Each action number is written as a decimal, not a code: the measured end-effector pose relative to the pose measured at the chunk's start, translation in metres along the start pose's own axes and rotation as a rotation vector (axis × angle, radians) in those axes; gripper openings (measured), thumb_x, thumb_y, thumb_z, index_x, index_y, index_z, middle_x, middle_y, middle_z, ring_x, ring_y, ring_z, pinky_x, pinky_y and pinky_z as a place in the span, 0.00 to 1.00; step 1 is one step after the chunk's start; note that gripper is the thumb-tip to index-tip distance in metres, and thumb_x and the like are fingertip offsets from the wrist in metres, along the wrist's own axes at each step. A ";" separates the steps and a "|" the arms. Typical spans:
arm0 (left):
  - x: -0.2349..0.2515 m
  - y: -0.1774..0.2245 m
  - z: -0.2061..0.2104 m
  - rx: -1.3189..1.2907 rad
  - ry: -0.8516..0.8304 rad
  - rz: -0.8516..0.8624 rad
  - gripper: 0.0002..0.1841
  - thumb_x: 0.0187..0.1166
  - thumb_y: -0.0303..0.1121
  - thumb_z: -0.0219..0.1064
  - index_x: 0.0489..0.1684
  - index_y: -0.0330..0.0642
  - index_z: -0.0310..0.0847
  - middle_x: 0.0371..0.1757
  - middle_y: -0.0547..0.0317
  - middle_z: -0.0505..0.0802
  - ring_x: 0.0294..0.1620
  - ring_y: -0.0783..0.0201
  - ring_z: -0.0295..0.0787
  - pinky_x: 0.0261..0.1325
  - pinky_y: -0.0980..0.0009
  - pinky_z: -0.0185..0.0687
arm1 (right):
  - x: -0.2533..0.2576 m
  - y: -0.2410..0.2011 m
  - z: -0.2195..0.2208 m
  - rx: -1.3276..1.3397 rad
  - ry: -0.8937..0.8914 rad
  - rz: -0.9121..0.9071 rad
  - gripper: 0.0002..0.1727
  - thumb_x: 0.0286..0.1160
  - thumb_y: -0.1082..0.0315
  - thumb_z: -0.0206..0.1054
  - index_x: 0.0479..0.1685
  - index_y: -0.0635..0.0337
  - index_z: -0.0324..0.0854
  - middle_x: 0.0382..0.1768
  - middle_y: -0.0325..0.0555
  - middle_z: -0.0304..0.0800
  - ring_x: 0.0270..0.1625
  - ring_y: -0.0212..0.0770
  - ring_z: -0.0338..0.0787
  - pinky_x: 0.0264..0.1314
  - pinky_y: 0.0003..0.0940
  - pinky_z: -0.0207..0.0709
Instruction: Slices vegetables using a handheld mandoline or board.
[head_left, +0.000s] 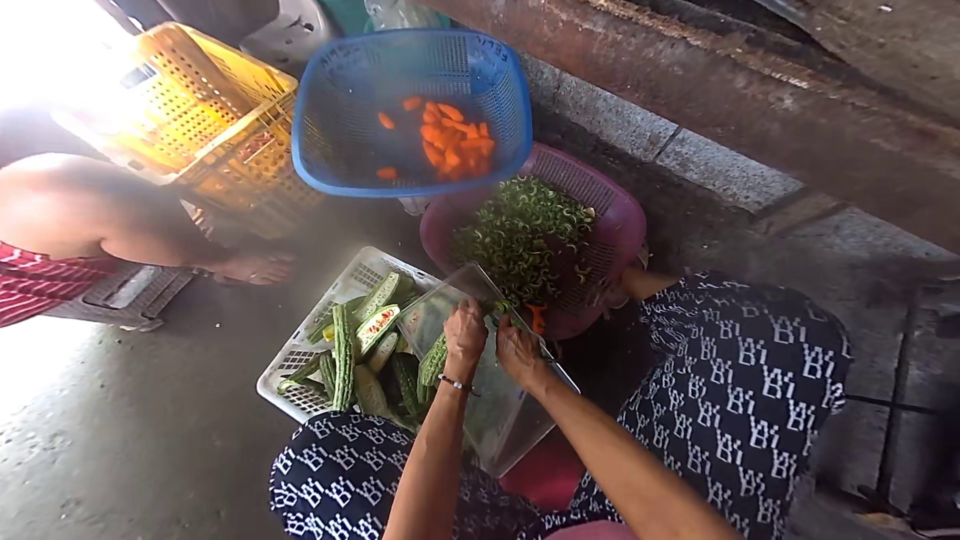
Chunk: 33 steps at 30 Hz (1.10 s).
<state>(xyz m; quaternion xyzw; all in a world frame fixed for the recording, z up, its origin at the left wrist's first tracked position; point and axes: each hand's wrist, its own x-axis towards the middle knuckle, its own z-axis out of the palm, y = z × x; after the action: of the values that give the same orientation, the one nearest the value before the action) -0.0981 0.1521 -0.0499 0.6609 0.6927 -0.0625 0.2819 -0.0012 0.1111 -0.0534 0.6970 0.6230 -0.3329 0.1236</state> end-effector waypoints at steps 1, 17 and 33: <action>0.000 0.001 0.000 -0.005 -0.003 -0.003 0.25 0.76 0.23 0.65 0.74 0.34 0.76 0.72 0.37 0.84 0.74 0.39 0.81 0.71 0.43 0.77 | -0.002 0.004 0.003 -0.009 0.004 0.003 0.26 0.93 0.66 0.43 0.86 0.65 0.60 0.61 0.64 0.89 0.66 0.62 0.90 0.64 0.56 0.81; 0.000 -0.010 -0.004 -0.050 -0.011 0.024 0.27 0.77 0.26 0.67 0.78 0.37 0.73 0.68 0.36 0.87 0.68 0.37 0.86 0.68 0.42 0.80 | -0.046 0.008 -0.004 -0.052 0.014 0.008 0.26 0.96 0.60 0.40 0.85 0.62 0.61 0.53 0.64 0.92 0.59 0.63 0.93 0.60 0.56 0.83; -0.003 -0.011 -0.001 -0.111 0.032 -0.011 0.24 0.75 0.25 0.68 0.73 0.32 0.75 0.66 0.36 0.88 0.68 0.39 0.86 0.69 0.44 0.79 | -0.023 0.014 0.012 -0.031 -0.099 0.017 0.27 0.95 0.61 0.43 0.87 0.64 0.58 0.63 0.65 0.88 0.67 0.63 0.89 0.68 0.57 0.79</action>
<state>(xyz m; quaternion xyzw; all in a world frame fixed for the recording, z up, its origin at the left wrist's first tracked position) -0.1085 0.1483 -0.0509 0.6412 0.7033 -0.0150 0.3066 0.0081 0.0837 -0.0512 0.6830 0.6151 -0.3563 0.1679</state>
